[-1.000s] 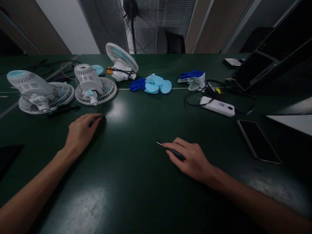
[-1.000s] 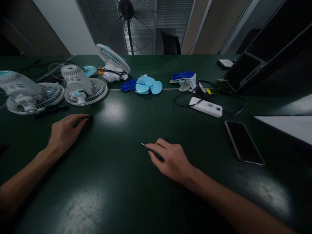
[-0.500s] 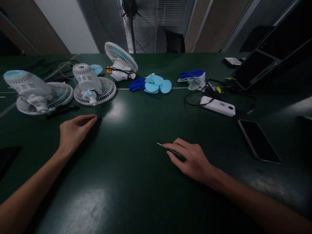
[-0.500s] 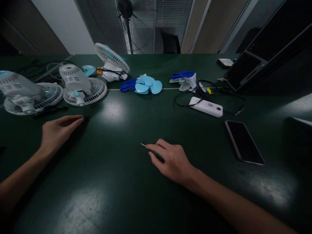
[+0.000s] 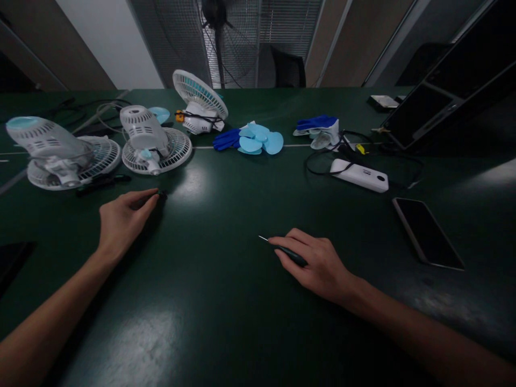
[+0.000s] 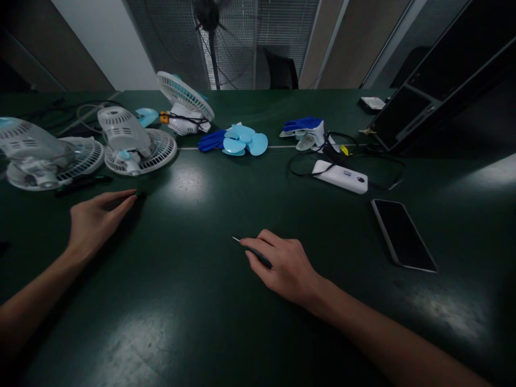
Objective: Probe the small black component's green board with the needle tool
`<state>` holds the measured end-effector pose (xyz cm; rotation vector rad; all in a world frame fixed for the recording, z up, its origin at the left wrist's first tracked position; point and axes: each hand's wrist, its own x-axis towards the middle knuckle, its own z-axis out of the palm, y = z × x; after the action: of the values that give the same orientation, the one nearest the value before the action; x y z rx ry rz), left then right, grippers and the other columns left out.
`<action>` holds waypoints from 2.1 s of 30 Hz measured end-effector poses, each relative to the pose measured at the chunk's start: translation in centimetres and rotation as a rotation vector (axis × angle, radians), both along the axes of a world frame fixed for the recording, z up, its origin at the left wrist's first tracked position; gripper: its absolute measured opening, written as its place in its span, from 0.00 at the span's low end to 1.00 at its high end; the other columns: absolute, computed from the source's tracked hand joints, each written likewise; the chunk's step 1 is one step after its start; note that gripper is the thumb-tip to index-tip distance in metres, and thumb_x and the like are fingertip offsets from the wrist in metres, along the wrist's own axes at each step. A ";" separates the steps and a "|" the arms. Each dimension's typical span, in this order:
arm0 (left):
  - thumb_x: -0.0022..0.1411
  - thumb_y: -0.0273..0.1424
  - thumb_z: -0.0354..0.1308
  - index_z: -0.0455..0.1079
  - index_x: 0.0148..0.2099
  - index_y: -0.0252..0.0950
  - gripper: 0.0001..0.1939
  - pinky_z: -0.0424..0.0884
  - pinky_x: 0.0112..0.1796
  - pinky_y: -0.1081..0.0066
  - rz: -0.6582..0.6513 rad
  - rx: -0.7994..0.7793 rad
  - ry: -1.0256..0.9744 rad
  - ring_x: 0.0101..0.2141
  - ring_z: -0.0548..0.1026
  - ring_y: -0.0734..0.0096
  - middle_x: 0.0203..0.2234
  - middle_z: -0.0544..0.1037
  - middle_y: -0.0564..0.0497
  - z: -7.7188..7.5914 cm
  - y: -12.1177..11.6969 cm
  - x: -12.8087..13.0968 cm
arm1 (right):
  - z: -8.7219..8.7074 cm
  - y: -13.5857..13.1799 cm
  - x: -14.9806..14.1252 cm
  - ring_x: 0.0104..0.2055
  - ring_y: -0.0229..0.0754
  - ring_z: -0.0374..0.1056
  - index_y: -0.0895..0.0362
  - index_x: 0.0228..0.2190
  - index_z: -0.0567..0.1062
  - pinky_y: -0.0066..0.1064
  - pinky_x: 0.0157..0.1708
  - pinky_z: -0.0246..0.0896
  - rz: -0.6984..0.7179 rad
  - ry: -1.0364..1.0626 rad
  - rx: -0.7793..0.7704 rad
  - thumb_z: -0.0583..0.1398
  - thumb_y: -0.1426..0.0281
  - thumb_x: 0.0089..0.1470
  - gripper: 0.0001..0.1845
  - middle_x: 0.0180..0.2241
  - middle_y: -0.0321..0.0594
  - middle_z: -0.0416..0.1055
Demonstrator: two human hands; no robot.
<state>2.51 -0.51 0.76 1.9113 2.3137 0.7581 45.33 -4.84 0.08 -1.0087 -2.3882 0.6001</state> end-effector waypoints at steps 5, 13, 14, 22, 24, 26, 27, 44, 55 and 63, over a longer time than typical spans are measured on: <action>0.71 0.43 0.49 0.73 0.59 0.32 0.25 0.70 0.53 0.59 -0.118 -0.024 0.253 0.51 0.75 0.56 0.53 0.78 0.41 0.1 -0.2 0.3 | -0.2 0.0 0.1 0.34 0.35 0.70 0.54 0.57 0.74 0.26 0.29 0.67 -0.004 0.002 -0.012 0.58 0.70 0.68 0.18 0.43 0.40 0.74; 0.72 0.41 0.48 0.74 0.56 0.30 0.23 0.70 0.54 0.59 -0.151 -0.025 0.269 0.51 0.76 0.56 0.54 0.77 0.41 0.1 -0.4 0.3 | -0.2 0.0 0.0 0.34 0.35 0.70 0.53 0.57 0.73 0.26 0.29 0.65 -0.010 -0.011 -0.001 0.58 0.70 0.68 0.17 0.42 0.40 0.73; 0.72 0.41 0.49 0.75 0.55 0.31 0.23 0.70 0.54 0.61 -0.144 -0.011 0.253 0.51 0.76 0.58 0.54 0.78 0.42 0.1 -0.3 0.2 | -0.2 0.0 0.0 0.33 0.35 0.69 0.53 0.57 0.74 0.27 0.29 0.65 -0.015 -0.014 0.005 0.58 0.70 0.68 0.17 0.42 0.40 0.73; 0.70 0.43 0.55 0.75 0.54 0.38 0.19 0.72 0.42 0.67 -0.244 -0.048 0.052 0.38 0.76 0.65 0.44 0.80 0.49 0.5 -1.0 2.1 | -0.1 -0.1 -0.1 0.33 0.35 0.70 0.54 0.57 0.74 0.26 0.28 0.65 -0.002 0.002 0.005 0.58 0.70 0.68 0.17 0.42 0.40 0.74; 0.69 0.43 0.57 0.76 0.52 0.40 0.17 0.72 0.42 0.67 -0.387 -0.086 -0.088 0.40 0.76 0.64 0.45 0.80 0.48 0.4 -2.0 5.1 | 0.0 -0.1 -0.2 0.34 0.36 0.70 0.54 0.57 0.74 0.26 0.28 0.64 0.005 0.015 0.024 0.57 0.70 0.69 0.17 0.42 0.41 0.74; 0.71 0.40 0.55 0.75 0.54 0.41 0.15 0.73 0.45 0.66 -0.608 -0.137 -0.215 0.43 0.77 0.65 0.47 0.79 0.47 0.0 -3.4 8.8 | 0.1 -0.3 -0.1 0.34 0.36 0.71 0.52 0.57 0.74 0.26 0.28 0.63 0.012 0.032 0.050 0.58 0.70 0.68 0.18 0.42 0.40 0.75; 0.72 0.39 0.54 0.75 0.54 0.41 0.14 0.74 0.47 0.65 -0.710 -0.142 -0.269 0.45 0.77 0.65 0.48 0.78 0.47 -0.2 -4.1 10.7 | 0.2 -0.4 -0.1 0.35 0.36 0.72 0.52 0.57 0.74 0.27 0.28 0.63 0.022 0.045 0.069 0.58 0.70 0.67 0.18 0.42 0.40 0.75; 0.70 0.34 0.58 0.75 0.50 0.42 0.09 0.71 0.47 0.62 -0.845 -0.193 -0.415 0.46 0.74 0.64 0.43 0.78 0.49 -0.1 -5.6 16.1 | 0.6 -0.8 0.4 0.32 0.40 0.71 0.56 0.46 0.76 0.33 0.30 0.60 0.113 0.106 0.050 0.58 0.72 0.62 0.12 0.35 0.40 0.76; 0.71 0.36 0.57 0.74 0.51 0.43 0.09 0.68 0.48 0.60 -0.851 -0.244 -0.425 0.46 0.72 0.63 0.44 0.77 0.49 -0.3 -5.4 15.9 | 0.5 -0.4 0.3 0.32 0.39 0.70 0.55 0.46 0.77 0.33 0.31 0.59 0.118 0.070 0.014 0.59 0.73 0.62 0.11 0.34 0.39 0.74; 0.71 0.35 0.58 0.74 0.50 0.43 0.08 0.65 0.49 0.60 -0.867 -0.261 -0.413 0.46 0.72 0.65 0.44 0.77 0.51 -0.2 -5.5 15.9 | 0.8 -0.5 0.4 0.38 0.40 0.73 0.53 0.50 0.76 0.33 0.35 0.62 0.148 0.126 0.009 0.59 0.74 0.64 0.14 0.41 0.39 0.76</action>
<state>18.37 -5.96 0.58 2.0792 1.1048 0.6075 45.72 -5.34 0.86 -0.7711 -2.3652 0.6847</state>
